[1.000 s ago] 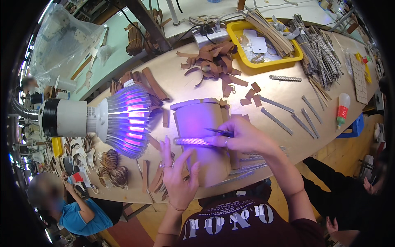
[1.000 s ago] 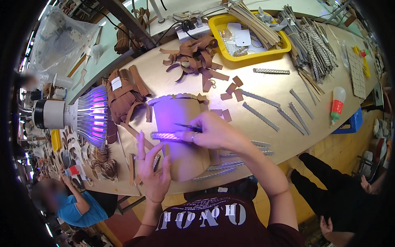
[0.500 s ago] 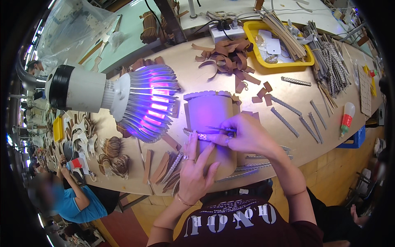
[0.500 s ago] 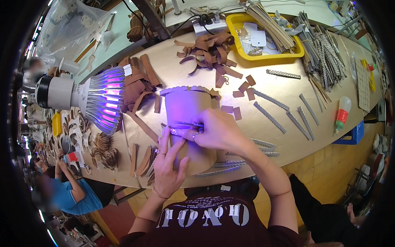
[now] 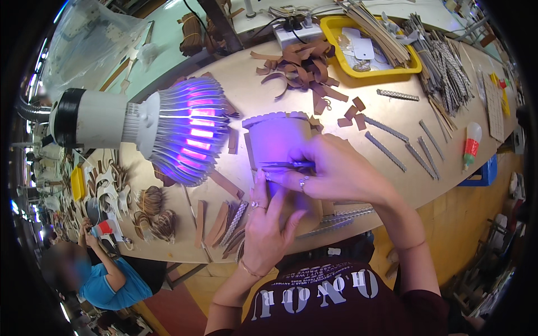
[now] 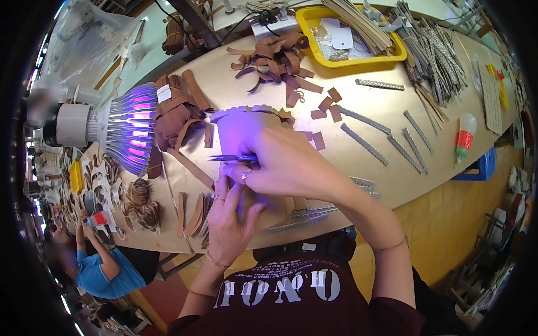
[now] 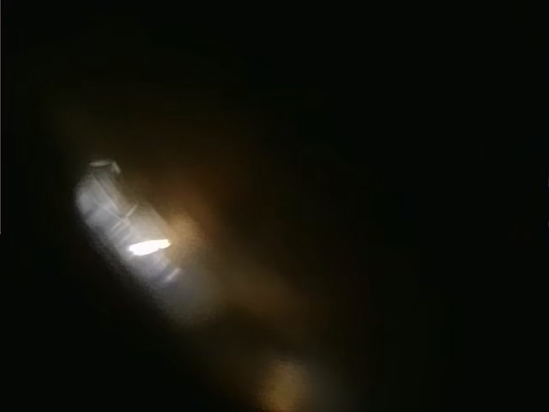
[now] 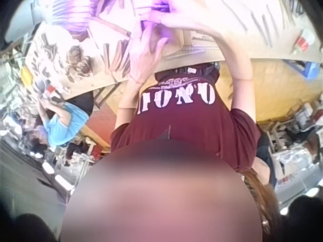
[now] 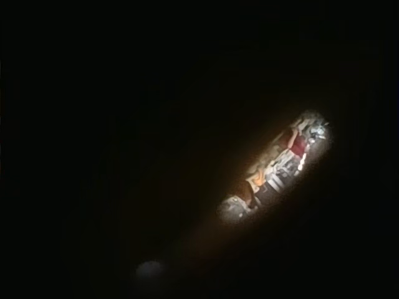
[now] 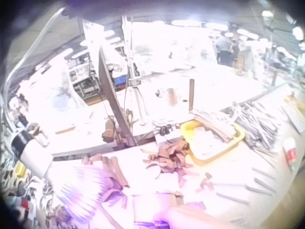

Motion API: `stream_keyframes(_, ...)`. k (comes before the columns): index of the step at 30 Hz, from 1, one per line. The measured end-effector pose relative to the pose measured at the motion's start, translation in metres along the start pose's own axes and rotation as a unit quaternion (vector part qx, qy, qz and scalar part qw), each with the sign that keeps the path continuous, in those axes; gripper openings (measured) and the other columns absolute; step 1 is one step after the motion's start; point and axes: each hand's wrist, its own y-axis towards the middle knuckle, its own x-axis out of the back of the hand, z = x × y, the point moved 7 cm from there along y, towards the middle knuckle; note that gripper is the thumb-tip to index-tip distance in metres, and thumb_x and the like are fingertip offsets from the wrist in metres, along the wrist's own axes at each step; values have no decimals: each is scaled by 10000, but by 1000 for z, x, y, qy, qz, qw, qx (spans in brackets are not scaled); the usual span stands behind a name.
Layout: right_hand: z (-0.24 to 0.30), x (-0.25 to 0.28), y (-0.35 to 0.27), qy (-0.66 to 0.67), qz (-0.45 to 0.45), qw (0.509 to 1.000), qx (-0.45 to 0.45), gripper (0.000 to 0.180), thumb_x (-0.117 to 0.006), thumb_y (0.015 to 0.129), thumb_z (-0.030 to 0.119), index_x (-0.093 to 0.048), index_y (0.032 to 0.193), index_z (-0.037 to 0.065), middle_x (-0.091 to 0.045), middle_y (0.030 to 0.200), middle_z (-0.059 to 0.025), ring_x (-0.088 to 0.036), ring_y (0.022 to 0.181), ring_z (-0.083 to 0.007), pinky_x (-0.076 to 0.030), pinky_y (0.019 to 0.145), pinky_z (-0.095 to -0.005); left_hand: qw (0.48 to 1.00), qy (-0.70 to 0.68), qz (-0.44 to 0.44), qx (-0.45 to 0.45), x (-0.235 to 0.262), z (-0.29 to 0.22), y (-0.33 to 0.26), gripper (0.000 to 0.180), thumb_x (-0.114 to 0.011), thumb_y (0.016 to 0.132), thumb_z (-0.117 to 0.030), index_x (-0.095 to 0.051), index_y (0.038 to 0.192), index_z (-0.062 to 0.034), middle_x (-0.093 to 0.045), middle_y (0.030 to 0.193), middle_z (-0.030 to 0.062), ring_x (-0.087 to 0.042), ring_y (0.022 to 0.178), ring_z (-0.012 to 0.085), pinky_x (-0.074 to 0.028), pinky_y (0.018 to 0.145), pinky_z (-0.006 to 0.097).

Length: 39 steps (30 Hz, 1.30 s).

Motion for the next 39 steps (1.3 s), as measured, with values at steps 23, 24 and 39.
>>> stream_keyframes(23, -63, -13, -16, 109, 25, 990, -87, 301, -731, 863, 261, -647, 785, -17, -518, 593, 14, -403, 566, -57, -346, 515, -257, 1000, 6, 23, 2, 1, -2, 3, 588, -746, 821, -272, -517, 1304, -29, -302, 1435, 367, -465, 1216, 514, -436, 985, 474)
stream_keyframes(24, -66, -15, -16, 110, 29, 988, -101, 300, -730, 864, 262, -648, 795, -18, -528, 606, 10, -412, 576, -60, -358, 526, -258, 1000, 12, 25, 4, 1, -3, 2, 574, -744, 821, -262, -522, 1296, -29, -310, 1439, 355, -454, 1236, 502, -437, 986, 465)
stream_keyframes(39, -100, -37, -16, 161, 16, 974, -157, 361, -775, 819, 309, -597, 726, 9, -546, 630, 7, -444, 606, -60, -404, 584, -237, 999, -6, 33, 26, -1, -1, 1, 584, -756, 809, -265, -526, 1277, -4, -300, 1435, 371, -451, 1234, 509, -456, 956, 456)
